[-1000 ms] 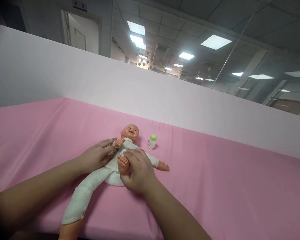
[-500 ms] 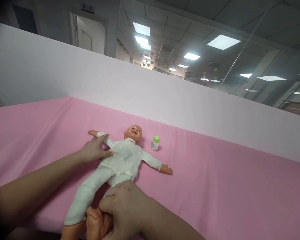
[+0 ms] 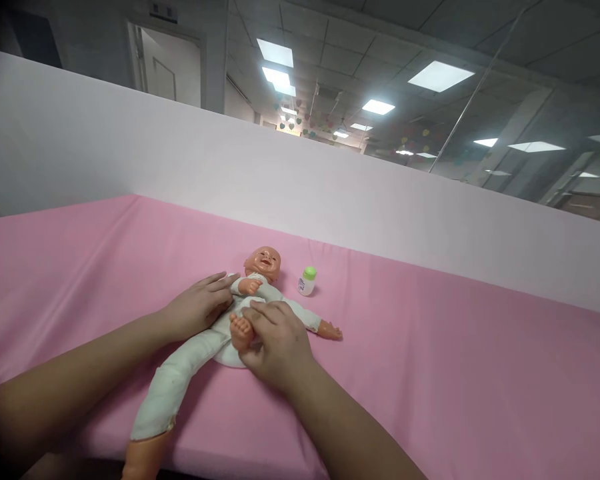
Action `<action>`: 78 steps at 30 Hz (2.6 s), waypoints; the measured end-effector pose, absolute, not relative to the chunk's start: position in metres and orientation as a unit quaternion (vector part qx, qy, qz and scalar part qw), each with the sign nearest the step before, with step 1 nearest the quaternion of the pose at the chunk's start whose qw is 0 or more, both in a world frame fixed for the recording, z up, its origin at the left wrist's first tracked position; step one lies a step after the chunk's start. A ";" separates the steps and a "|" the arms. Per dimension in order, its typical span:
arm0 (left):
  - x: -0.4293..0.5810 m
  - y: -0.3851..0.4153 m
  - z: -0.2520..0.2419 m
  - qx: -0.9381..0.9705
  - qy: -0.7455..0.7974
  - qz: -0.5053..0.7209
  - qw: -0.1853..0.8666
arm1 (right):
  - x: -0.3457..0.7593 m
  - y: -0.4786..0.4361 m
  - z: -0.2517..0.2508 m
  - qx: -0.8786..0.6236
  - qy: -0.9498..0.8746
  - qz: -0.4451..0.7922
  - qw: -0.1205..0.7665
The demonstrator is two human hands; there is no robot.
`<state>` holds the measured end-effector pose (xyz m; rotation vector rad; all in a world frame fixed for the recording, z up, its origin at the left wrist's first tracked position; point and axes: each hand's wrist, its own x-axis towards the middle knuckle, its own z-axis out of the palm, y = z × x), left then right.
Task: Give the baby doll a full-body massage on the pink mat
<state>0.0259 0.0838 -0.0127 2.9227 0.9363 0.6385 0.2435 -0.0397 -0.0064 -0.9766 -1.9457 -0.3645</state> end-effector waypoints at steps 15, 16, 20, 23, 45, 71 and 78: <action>0.013 0.096 -0.014 0.799 0.507 0.258 0.195 | 0.218 -0.067 -0.024 -0.220 -0.897 -0.041 0.380; 0.012 0.098 -0.013 0.785 0.527 0.250 0.211 | 0.215 -0.067 -0.028 -0.206 -0.914 -0.028 0.347; 0.009 0.099 -0.012 0.766 0.550 0.243 0.229 | 0.207 -0.063 -0.035 -0.169 -0.946 -0.008 0.275; 0.009 0.097 -0.009 0.800 0.515 0.243 0.188 | 0.210 -0.063 -0.027 -0.180 -0.935 -0.027 0.306; 0.014 0.092 -0.016 0.874 0.416 0.243 0.067 | 0.248 -0.041 -0.004 -0.342 -0.819 -0.062 0.456; 0.022 0.093 -0.025 0.944 0.264 0.190 -0.047 | 0.258 -0.026 -0.002 -0.441 -0.771 0.063 0.455; 0.018 0.092 -0.023 0.911 0.343 0.229 0.025 | 0.257 -0.036 -0.004 -0.364 -0.777 -0.084 0.507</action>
